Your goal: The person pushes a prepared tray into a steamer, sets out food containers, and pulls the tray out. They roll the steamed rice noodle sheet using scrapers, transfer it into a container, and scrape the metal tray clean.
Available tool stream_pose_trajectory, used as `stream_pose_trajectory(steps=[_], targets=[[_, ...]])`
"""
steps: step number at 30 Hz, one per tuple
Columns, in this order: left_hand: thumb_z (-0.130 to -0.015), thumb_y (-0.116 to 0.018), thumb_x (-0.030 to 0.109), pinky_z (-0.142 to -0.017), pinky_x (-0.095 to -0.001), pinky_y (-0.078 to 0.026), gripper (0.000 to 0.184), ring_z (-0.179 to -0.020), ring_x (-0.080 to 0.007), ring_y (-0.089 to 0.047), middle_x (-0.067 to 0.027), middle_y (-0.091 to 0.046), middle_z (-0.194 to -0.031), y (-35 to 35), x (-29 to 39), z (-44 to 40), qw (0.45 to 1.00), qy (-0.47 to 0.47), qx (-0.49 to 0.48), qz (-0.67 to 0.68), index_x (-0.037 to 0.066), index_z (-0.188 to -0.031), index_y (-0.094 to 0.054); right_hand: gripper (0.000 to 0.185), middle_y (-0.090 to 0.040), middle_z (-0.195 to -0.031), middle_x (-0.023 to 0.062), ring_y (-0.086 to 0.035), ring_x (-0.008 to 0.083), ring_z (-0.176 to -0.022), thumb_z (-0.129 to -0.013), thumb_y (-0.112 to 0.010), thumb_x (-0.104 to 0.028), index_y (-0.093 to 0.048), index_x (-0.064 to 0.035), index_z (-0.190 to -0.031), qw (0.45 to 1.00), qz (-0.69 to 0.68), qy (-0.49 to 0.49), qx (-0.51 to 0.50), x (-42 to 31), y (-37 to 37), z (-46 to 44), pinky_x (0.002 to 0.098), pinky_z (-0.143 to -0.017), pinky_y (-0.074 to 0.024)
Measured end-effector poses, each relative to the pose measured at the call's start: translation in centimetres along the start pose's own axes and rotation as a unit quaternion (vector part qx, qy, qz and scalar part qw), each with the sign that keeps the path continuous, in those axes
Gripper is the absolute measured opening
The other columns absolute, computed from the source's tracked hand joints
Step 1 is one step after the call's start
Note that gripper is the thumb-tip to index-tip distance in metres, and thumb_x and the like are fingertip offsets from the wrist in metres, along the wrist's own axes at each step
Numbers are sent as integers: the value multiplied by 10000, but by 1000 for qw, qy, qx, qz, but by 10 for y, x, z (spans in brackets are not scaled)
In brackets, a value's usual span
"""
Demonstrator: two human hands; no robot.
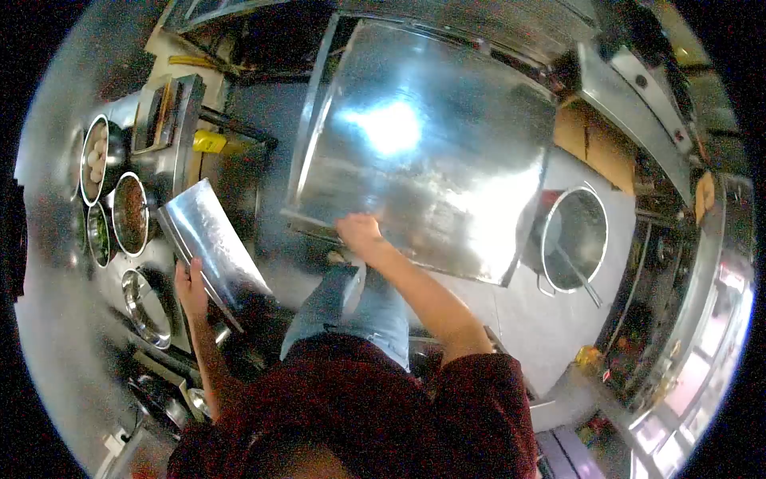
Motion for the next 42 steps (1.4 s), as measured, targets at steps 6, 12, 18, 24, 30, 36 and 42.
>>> stream_pose_trajectory(steps=[6, 12, 18, 24, 30, 36, 42], targets=[[-840, -481, 192, -545, -225, -341, 205, -613, -73, -405, 5, -457, -675, 14, -11, -1, 999, -34, -6, 20, -3, -896, -501, 116, -604, -794, 79, -589, 260, -779, -679, -566, -123, -599, -116, -790, 1000, 7, 3, 26, -17, -42, 33, 371, -638, -486], [-843, -494, 221, -633, -250, -375, 263, -686, -117, -452, -45, -525, -781, 7, 4, 4, 998, -54, 20, -8, -21, -945, -502, 153, -591, -891, 84, -564, 256, -880, -732, -512, -138, -599, -126, -858, 997, -22, -73, -4, 45, -52, 100, 381, -669, -479], [-835, -495, 232, -708, -298, -388, 313, -753, -171, -498, -108, -557, -830, -33, 16, -25, 994, -30, -80, -61, -53, -964, -510, 251, -586, -867, 136, -553, 301, -832, -764, -467, -268, -610, -62, -782, 926, -77, -334, 155, 215, -93, 214, 396, -705, -433], [-836, -493, 224, -714, -303, -391, 284, -754, -182, -507, -111, -564, -846, -100, 60, -31, 990, -95, -102, -8, -36, -948, -509, 251, -578, -825, 236, -549, 387, -827, -681, -545, -189, -574, 32, -798, 750, -173, -558, 312, 275, 26, 260, 425, -727, -435], [-840, -487, 200, -716, -295, -385, 275, -759, -174, -500, -102, -561, -849, -134, 96, -17, 991, -98, -90, -18, -38, -976, -503, 229, -580, -894, 216, -558, 356, -861, -697, -509, -145, -581, 9, -850, 742, -160, -574, 308, 329, 55, 217, 409, -733, -450], [-846, -465, 269, -772, -350, -372, 399, -796, -284, -490, -191, -531, -885, -112, 86, -18, 985, -42, -1, -170, -90, -1020, -462, 216, -592, -878, 189, -573, 330, -855, -765, -444, -149, -577, -29, -885, 722, -150, -601, 307, 346, 87, 200, 407, -715, -463], [-806, -498, 245, -699, -331, -408, 383, -779, -211, -510, -137, -552, -878, -99, 92, 0, 998, 29, 8, -52, -69, -1023, -481, 183, -587, -764, 219, -563, 371, -791, -711, -518, -172, -564, -6, -771, 742, -177, -562, 320, 314, 63, 216, 443, -699, -437]])
Point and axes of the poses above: each hand's wrist, its own z-axis away from the middle knuckle, its own y-axis out of the back of the hand, x = y × z, the point moved 1 cm from there along -z, towards the middle knuckle
